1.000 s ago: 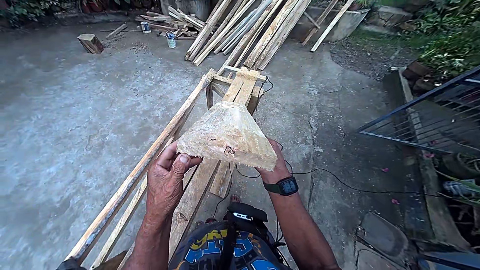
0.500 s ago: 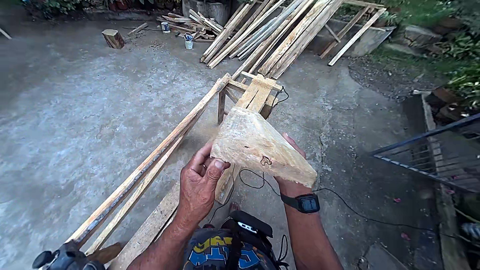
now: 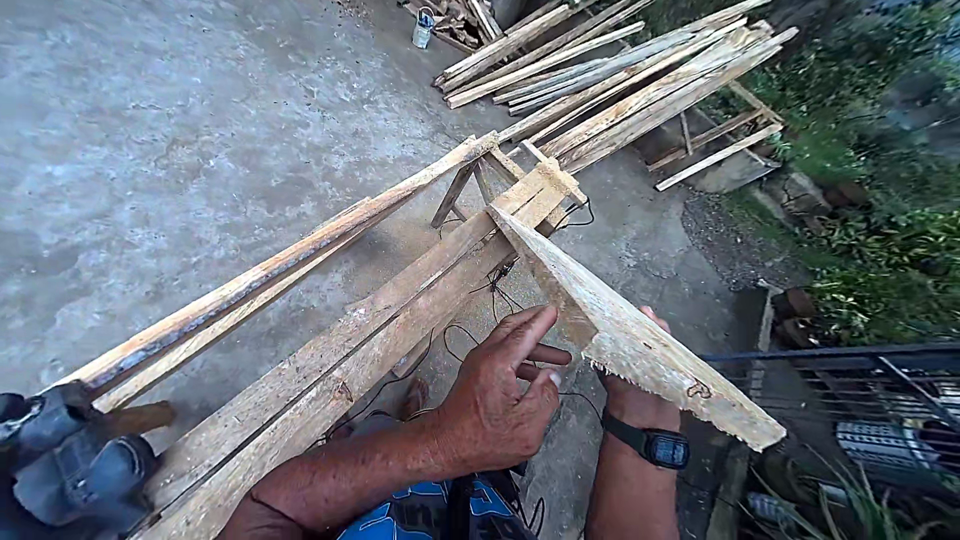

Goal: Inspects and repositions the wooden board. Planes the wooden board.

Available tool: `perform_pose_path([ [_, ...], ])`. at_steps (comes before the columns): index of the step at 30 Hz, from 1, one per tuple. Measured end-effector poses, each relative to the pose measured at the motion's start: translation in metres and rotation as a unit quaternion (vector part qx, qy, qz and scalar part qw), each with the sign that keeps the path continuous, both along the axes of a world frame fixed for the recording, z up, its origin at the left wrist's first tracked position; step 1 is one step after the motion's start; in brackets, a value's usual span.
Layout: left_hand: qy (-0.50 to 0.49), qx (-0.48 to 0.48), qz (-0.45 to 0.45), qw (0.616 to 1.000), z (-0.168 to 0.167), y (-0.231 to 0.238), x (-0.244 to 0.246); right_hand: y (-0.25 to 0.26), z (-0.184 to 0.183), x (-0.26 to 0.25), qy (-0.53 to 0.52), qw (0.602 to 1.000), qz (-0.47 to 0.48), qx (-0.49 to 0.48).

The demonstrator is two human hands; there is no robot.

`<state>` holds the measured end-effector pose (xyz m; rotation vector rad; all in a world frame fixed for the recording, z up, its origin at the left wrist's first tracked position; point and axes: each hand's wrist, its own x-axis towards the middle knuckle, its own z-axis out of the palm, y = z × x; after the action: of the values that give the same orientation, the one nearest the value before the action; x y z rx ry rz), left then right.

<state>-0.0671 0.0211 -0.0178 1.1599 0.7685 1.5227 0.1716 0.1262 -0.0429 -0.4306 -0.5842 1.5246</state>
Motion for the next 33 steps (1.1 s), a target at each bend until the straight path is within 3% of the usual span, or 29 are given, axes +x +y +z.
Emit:
perform_pose_path([
  [10, 0.01, 0.011, 0.007, 1.0, 0.003, 0.008, 0.001, 0.012, 0.007, -0.009, 0.019, 0.991, -0.104, -0.085],
  [13, -0.001, 0.023, 0.021, 0.999, 0.0, 0.007, -0.002, 0.007, 0.0, -0.006, -0.005, 0.998, -0.046, -0.048],
  [16, -0.031, 0.029, 0.027, 0.999, -0.008, 0.004, -0.015, 0.0, 0.0, -0.012, -0.149, 0.988, 0.025, -0.019],
  [17, -0.049, 0.012, 0.037, 0.998, -0.011, 0.002, -0.022, 0.0, 0.004, -0.023, -0.189, 0.98, 0.029, -0.049],
  [20, -0.078, -0.041, 0.109, 0.99, -0.023, 0.003, -0.049, 0.007, 0.006, -0.065, -0.118, 0.973, 0.041, -0.194],
  [23, -0.111, -0.078, 0.184, 0.974, -0.041, 0.007, -0.083, 0.015, -0.024, -0.097, -0.094, 0.96, 0.038, -0.261],
  [26, -0.155, -0.145, 0.163, 0.964, -0.068, 0.005, -0.116, 0.02, -0.053, -0.119, -0.115, 0.944, 0.043, -0.307],
  [33, -0.106, -0.332, 0.198, 0.916, -0.176, 0.014, -0.123, 0.055, -0.139, -0.12, -0.215, 0.892, 0.082, -0.39],
])
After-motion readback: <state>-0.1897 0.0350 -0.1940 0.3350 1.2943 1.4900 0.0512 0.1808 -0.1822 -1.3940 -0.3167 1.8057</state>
